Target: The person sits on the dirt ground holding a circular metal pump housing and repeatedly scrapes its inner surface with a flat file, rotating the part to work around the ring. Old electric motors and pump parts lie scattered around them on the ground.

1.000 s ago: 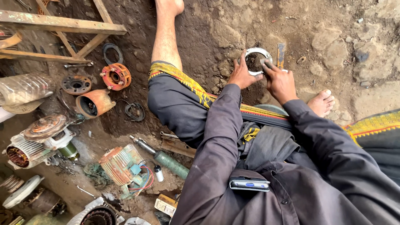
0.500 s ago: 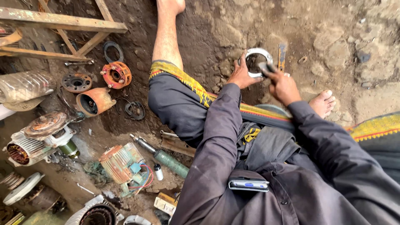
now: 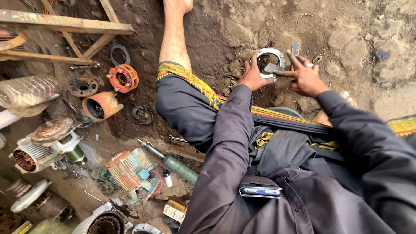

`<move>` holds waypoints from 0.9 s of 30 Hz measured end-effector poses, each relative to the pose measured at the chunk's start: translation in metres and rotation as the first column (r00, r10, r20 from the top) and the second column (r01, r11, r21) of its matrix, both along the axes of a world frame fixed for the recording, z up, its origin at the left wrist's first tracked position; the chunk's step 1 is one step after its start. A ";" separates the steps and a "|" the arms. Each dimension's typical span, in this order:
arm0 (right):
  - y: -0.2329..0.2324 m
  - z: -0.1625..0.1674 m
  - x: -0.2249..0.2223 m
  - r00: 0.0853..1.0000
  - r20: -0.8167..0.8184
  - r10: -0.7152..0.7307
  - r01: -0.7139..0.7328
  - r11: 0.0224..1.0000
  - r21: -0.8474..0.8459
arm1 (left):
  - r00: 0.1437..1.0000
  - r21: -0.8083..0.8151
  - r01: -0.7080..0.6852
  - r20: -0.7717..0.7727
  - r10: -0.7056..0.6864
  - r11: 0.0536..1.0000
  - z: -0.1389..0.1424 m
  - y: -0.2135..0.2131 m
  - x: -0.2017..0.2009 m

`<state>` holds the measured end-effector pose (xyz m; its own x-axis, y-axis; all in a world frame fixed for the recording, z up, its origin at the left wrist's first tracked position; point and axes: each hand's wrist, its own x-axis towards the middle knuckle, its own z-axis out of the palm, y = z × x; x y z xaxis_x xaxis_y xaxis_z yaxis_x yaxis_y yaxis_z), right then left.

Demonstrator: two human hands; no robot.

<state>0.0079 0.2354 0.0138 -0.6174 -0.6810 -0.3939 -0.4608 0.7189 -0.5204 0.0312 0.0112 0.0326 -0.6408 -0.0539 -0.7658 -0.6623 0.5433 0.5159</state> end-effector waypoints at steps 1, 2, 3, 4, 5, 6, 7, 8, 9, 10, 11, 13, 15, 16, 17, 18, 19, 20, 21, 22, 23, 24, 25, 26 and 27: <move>0.003 0.002 -0.006 1.000 0.017 0.027 -0.027 0.999 0.033 | 1.000 0.000 -0.003 0.005 0.003 1.000 0.001 0.000 -0.001; 0.004 0.004 -0.009 0.998 0.034 0.057 -0.059 0.996 0.068 | 1.000 0.008 0.004 0.001 -0.004 1.000 0.002 0.000 -0.001; 0.005 0.005 -0.013 0.996 0.009 0.086 -0.086 0.996 0.030 | 1.000 0.013 -0.001 -0.008 0.001 1.000 0.002 0.000 -0.001; 0.004 0.006 -0.015 0.993 -0.015 0.117 -0.117 0.993 -0.010 | 1.000 0.016 -0.008 -0.016 0.009 1.000 0.003 0.000 -0.002; 0.002 0.009 -0.017 0.990 -0.034 0.139 -0.140 0.989 -0.051 | 1.000 0.008 -0.003 0.001 0.003 1.000 0.004 0.000 -0.001; 0.002 0.010 -0.019 0.987 -0.002 0.162 -0.162 0.987 -0.023 | 1.000 -0.001 0.009 0.013 -0.009 1.000 0.004 0.000 -0.001; 0.000 0.011 -0.022 0.982 0.025 0.187 -0.187 0.982 -0.001 | 1.000 -0.017 0.018 0.021 -0.018 1.000 0.005 -0.001 -0.002; 0.001 0.014 -0.025 0.977 0.055 0.206 -0.207 0.978 0.020 | 1.000 -0.018 0.014 0.009 -0.014 1.000 0.005 -0.001 -0.002; 0.000 0.015 -0.028 0.972 0.023 0.234 -0.235 0.971 0.042 | 1.000 -0.015 0.011 0.002 -0.011 1.000 0.005 -0.001 -0.002; 0.002 0.018 -0.031 0.965 -0.006 0.263 -0.262 0.963 0.069 | 1.000 -0.007 0.006 -0.004 -0.006 1.000 0.005 -0.001 -0.002; 0.005 0.019 -0.034 0.955 -0.035 0.296 -0.291 0.951 0.101 | 1.000 -0.009 0.006 -0.008 -0.006 1.000 0.005 0.000 -0.004; 0.004 0.020 -0.037 0.958 -0.022 0.285 -0.282 0.956 0.084 | 1.000 -0.011 -0.009 -0.012 0.009 1.000 0.004 0.001 -0.006; 0.001 0.019 -0.037 0.963 -0.024 0.269 -0.267 0.962 0.057 | 1.000 -0.002 -0.013 -0.020 0.013 1.000 0.003 0.001 -0.007; 0.000 0.017 -0.036 0.966 -0.032 0.257 -0.256 0.966 0.036 | 1.000 -0.003 -0.010 -0.024 0.010 1.000 0.002 0.001 -0.007; -0.002 0.016 -0.035 0.970 -0.045 0.241 -0.240 0.971 0.015 | 1.000 -0.011 0.001 -0.031 -0.002 1.000 0.002 0.000 -0.008; -0.002 0.015 -0.033 0.972 -0.049 0.231 -0.231 0.973 0.004 | 0.999 -0.019 0.009 -0.033 -0.009 1.000 0.002 0.000 -0.007; -0.002 0.015 -0.031 0.975 -0.047 0.219 -0.220 0.976 -0.005 | 0.999 -0.024 0.017 -0.028 -0.018 1.000 0.002 0.000 -0.007; 0.000 0.014 -0.028 0.979 -0.040 0.202 -0.203 0.979 -0.008 | 0.999 -0.024 0.019 -0.033 -0.020 1.000 0.003 0.000 -0.006; 0.002 0.014 -0.025 0.984 -0.032 0.176 -0.176 0.984 0.013 | 0.999 -0.020 0.012 -0.040 -0.013 1.000 0.002 0.000 -0.005; 0.003 0.012 -0.020 0.987 -0.030 0.158 -0.157 0.987 0.033 | 0.999 -0.017 -0.003 -0.052 0.002 1.000 0.001 0.000 -0.005; 0.007 0.012 -0.016 0.990 -0.028 0.138 -0.136 0.989 0.055 | 0.998 -0.007 -0.009 -0.058 0.009 1.000 0.001 0.000 -0.004; 0.005 0.010 -0.010 0.993 -0.038 0.113 -0.112 0.993 0.027 | 0.997 -0.002 -0.016 -0.069 0.016 1.000 0.000 0.000 -0.004; 0.002 0.008 -0.003 0.995 -0.046 0.085 -0.085 0.996 -0.003 | 0.997 0.001 -0.020 -0.080 0.020 1.000 0.000 0.000 -0.004; 0.000 0.007 0.004 0.997 -0.052 0.055 -0.056 0.998 -0.036 | 0.995 0.004 -0.023 -0.096 0.024 1.000 0.000 0.000 -0.004; -0.004 0.005 0.011 0.999 -0.042 0.033 -0.034 0.999 -0.032 | 0.994 0.002 -0.020 -0.112 0.020 1.000 -0.001 0.000 -0.004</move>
